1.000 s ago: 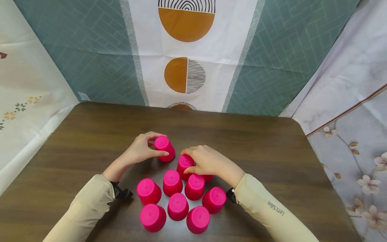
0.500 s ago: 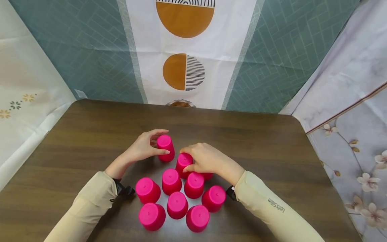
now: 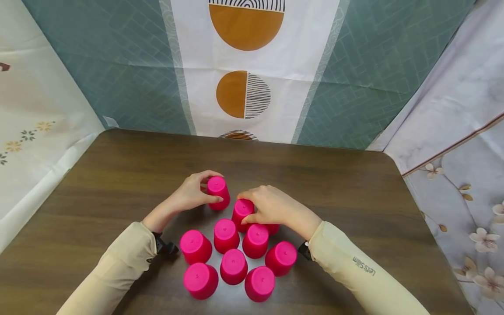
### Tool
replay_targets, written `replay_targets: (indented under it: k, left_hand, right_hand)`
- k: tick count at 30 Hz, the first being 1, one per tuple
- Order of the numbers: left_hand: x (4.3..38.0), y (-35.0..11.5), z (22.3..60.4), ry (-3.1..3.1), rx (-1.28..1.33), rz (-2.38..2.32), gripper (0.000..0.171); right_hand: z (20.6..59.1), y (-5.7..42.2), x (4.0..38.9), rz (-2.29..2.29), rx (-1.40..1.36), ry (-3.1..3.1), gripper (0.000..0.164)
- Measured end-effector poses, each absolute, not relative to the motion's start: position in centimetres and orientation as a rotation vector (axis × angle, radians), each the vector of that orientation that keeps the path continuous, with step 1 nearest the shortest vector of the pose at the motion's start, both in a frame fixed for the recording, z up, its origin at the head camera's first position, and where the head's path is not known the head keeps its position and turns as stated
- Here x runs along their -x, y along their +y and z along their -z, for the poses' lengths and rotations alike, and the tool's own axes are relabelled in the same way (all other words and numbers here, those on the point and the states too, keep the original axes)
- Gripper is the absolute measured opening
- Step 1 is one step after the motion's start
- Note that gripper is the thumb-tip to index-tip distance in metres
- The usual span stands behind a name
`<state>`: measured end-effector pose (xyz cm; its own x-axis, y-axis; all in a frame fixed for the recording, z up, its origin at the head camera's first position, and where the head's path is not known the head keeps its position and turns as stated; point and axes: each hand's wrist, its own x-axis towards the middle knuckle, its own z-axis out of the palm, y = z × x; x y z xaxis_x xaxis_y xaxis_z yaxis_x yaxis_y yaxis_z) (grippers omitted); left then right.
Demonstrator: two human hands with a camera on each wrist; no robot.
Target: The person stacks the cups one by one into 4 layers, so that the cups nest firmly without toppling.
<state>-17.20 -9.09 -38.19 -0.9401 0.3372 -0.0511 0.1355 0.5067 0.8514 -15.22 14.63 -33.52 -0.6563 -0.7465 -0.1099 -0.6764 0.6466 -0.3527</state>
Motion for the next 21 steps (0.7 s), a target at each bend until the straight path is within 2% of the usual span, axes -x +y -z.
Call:
replay_targets:
  k: [12,21]
  left_hand:
    - [16.9,-9.4,37.9,2.535,-0.378,-1.400,0.060]
    - [16.2,-9.4,37.6,2.600,-0.403,-1.355,0.073]
  right_hand:
    - [33.5,14.7,15.1,0.407,1.187,2.634,0.058]
    - [33.8,14.7,14.8,0.399,1.157,2.660,0.060]
